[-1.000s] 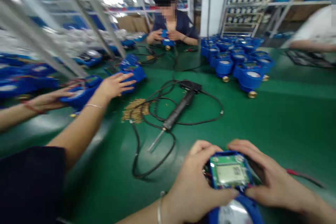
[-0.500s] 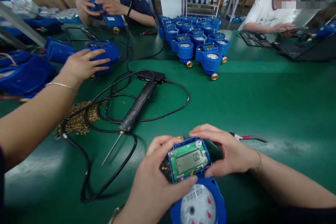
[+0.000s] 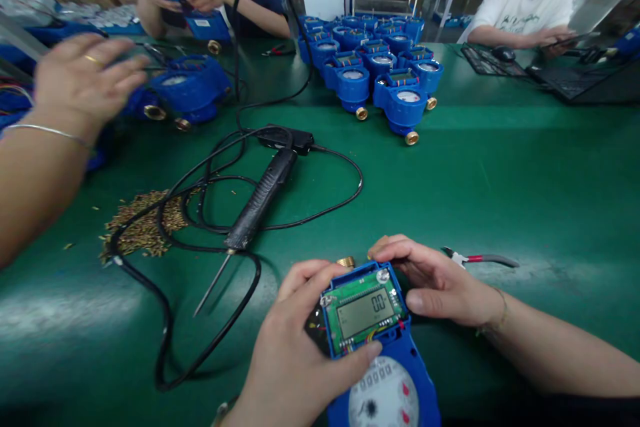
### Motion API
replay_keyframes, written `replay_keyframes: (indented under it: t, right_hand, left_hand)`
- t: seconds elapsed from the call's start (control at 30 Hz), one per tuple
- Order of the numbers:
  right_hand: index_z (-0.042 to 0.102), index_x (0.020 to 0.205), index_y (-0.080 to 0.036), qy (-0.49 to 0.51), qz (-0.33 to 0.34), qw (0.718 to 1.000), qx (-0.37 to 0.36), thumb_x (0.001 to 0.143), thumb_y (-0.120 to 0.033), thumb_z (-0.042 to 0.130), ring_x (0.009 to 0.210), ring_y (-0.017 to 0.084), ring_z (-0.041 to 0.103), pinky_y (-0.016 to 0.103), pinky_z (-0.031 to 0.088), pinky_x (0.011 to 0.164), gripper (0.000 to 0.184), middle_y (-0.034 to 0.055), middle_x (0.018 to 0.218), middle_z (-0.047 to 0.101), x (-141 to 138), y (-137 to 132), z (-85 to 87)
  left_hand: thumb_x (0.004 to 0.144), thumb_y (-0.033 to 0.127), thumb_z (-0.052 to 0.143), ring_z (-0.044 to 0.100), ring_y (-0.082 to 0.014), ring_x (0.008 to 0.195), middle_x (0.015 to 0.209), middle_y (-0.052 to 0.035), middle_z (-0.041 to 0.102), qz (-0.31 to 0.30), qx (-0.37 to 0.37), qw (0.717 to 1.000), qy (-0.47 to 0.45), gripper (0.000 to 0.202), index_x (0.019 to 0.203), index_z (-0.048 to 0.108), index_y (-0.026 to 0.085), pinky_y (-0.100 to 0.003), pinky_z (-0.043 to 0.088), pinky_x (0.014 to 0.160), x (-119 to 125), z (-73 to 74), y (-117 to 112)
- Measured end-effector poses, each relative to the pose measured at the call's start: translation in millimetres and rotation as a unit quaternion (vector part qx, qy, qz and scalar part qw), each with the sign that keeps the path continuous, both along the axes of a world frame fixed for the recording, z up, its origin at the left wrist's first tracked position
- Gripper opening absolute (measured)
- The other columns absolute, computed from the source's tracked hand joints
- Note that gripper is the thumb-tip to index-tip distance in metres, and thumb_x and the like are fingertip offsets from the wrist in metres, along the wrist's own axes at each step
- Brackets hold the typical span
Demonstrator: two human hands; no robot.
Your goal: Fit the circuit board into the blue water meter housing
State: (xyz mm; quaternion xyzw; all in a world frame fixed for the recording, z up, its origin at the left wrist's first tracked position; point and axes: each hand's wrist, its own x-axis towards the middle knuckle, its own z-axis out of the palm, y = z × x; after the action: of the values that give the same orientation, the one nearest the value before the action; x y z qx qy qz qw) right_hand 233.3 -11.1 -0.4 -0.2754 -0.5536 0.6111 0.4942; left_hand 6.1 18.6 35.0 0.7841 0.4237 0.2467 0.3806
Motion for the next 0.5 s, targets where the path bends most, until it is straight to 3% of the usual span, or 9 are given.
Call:
replay_keyframes:
  t: [0.5]
  right_hand:
    - [0.056,0.124,-0.027,-0.051,-0.023,0.998,0.024,0.088,-0.036,0.066,0.118,0.022,0.048,0.043,0.037,0.105,0.038,0.0074,0.122,0.052,-0.6,-2.1,-3.6]
  left_hand:
    - [0.064,0.033,0.081,0.058,-0.0209,0.1,0.111,-0.0018,0.052,0.008,-0.017,1.0,-0.019,0.055,0.114,0.058,0.03,-0.036,0.053,0.091,-0.1,-0.2,-1.3]
